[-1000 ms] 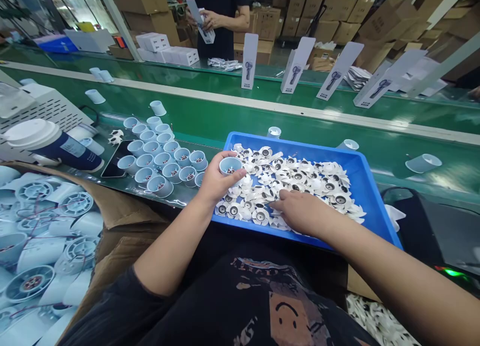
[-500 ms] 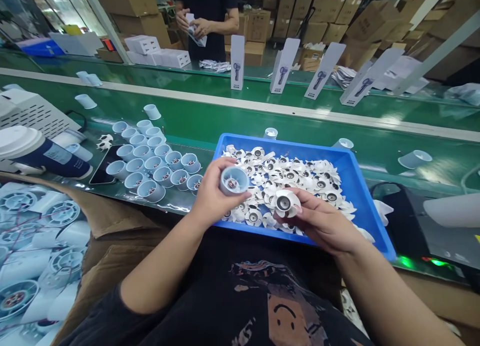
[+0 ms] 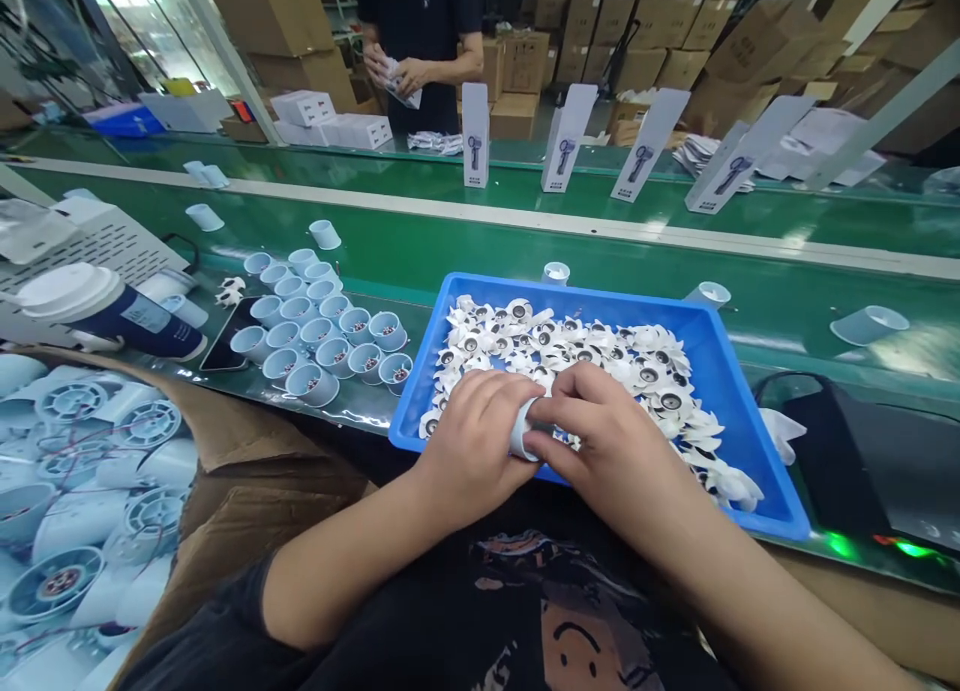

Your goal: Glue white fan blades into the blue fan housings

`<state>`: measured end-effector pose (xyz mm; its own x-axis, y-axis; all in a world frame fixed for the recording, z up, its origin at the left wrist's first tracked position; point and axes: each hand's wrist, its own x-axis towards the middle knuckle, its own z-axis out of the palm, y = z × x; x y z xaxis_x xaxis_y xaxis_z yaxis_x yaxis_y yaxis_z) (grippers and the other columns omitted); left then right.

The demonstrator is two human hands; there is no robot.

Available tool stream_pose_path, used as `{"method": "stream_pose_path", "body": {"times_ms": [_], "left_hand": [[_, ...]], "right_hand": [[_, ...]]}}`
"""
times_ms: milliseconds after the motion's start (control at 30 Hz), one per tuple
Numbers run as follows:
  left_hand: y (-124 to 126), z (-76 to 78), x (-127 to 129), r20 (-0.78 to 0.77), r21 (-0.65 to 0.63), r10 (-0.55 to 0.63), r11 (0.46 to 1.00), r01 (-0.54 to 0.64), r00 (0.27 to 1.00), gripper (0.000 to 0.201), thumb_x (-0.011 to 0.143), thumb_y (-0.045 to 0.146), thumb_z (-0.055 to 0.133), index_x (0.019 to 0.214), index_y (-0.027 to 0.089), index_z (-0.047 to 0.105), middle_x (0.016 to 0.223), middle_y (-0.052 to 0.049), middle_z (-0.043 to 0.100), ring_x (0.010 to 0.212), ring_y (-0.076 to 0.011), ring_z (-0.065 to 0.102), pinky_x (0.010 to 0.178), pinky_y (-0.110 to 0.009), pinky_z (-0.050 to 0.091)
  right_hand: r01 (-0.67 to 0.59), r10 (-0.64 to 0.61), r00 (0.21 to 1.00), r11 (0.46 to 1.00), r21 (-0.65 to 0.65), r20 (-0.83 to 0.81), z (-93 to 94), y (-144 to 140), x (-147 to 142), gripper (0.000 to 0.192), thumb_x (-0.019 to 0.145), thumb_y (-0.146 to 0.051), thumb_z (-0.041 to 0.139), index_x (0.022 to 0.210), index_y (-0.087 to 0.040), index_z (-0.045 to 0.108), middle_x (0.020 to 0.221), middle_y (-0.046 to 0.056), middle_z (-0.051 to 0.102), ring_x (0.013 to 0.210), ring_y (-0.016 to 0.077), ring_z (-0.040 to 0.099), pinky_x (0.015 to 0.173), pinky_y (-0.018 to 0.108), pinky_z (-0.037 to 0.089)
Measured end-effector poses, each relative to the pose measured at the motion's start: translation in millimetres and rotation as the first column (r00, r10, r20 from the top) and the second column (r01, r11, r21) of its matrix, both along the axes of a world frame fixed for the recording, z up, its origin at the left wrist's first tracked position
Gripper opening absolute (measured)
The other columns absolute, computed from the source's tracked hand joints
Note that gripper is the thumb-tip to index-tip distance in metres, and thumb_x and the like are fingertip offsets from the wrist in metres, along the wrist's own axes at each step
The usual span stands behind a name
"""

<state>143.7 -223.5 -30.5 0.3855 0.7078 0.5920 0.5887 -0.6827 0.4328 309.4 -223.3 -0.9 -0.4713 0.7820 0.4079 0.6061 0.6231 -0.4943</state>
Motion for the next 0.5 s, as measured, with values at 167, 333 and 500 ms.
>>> {"method": "stream_pose_path", "body": {"times_ms": [167,333,500], "left_hand": [[2.5,-4.9,-4.2,0.017,-0.033,0.073,0.997,-0.072,0.997,0.033,0.081,0.020,0.058,0.113,0.022,0.050,0.107,-0.009,0.066,0.102,-0.0267,0.061,0.092,-0.043,0.047],[13.5,-4.2,-9.2,0.032,-0.073,0.117,0.991,-0.114,0.993,0.039,0.081,0.040,0.069,0.112,0.023,0.051,0.106,-0.008,0.068,0.100,-0.0271,0.063,0.091,-0.044,0.048],[16.1,-3.1,-10.1,0.054,-0.068,0.031,0.997,-0.027,0.998,0.051,0.080,0.048,0.070,0.120,0.024,0.050,0.114,-0.008,0.066,0.109,-0.0282,0.060,0.101,-0.049,0.041]], "right_hand": [[-0.011,0.010,0.998,1.000,-0.017,-0.061,-8.8,8.0,2.6,0.011,0.087,-0.014,0.064,0.094,-0.021,0.068,0.097,0.006,0.050,0.086,0.0178,0.051,0.073,0.033,0.043],[-0.027,0.034,0.988,0.999,0.044,-0.154,-7.1,-2.5,13.5,0.024,0.096,-0.030,0.051,0.081,-0.022,0.068,0.097,0.007,0.050,0.091,0.0185,0.052,0.073,0.032,0.047],[-0.023,0.017,0.999,0.990,0.142,0.045,-10.7,-7.0,17.7,0.037,0.092,-0.043,0.057,0.125,-0.027,0.056,0.141,0.010,0.037,0.126,0.0321,0.038,0.098,0.056,0.038]]}}
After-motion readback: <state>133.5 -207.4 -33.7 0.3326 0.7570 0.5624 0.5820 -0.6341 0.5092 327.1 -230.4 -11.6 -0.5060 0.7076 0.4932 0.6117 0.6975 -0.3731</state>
